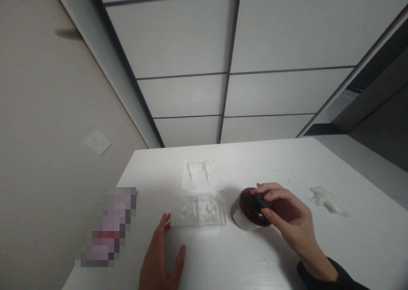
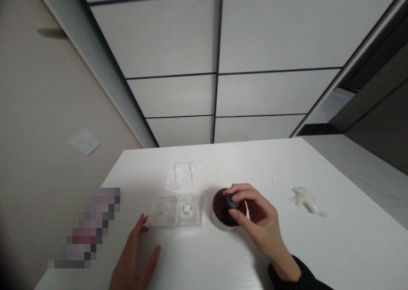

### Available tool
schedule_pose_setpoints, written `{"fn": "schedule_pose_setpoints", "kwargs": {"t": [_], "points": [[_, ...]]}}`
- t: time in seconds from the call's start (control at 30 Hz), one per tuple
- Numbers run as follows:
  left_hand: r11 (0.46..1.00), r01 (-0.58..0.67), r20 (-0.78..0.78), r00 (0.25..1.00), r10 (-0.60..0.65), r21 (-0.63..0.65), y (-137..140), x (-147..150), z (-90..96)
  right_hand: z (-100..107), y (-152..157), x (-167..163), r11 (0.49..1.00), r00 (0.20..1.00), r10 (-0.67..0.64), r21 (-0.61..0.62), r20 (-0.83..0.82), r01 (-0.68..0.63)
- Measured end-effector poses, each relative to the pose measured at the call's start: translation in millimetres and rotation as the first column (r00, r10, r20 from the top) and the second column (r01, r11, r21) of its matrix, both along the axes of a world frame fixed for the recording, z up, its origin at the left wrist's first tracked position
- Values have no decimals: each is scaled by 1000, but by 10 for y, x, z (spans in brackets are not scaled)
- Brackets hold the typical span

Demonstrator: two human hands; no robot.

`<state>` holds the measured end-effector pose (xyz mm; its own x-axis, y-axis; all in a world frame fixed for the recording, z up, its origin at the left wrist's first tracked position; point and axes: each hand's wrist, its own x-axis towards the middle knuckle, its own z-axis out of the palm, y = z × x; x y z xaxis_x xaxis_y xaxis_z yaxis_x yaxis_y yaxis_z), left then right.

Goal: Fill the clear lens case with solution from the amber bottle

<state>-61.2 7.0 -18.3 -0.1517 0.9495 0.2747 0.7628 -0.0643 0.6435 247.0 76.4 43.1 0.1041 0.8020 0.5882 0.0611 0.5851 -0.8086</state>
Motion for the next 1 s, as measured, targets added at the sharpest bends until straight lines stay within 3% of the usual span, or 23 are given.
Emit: {"fn": "schedule_pose_setpoints", "kwargs": {"t": [0.27, 0.5, 0.73, 0.9, 1.0], "points": [[1000, 17, -21, 1000, -17, -24, 11, -72, 10, -11, -37, 23, 999, 997, -48, 0, 62, 49], [999, -15, -25, 1000, 14, -43, -17, 5, 30, 1, -65, 52, 997, 966, -78, 41, 247, 70], [999, -23, -31, 999, 22, -46, -14, 3, 48, -9, -38, -6, 997, 995, -83, 4, 64, 83], [997, -18, -22, 1000, 17, -70, -24, 28, 49, -16, -62, 6, 993, 981, -102, -38, 166, 110], [997, -22, -26, 999, 20, -72, -25, 40, 61, -16, -66, 11, 995, 996, -75, -62, 57, 79]]}}
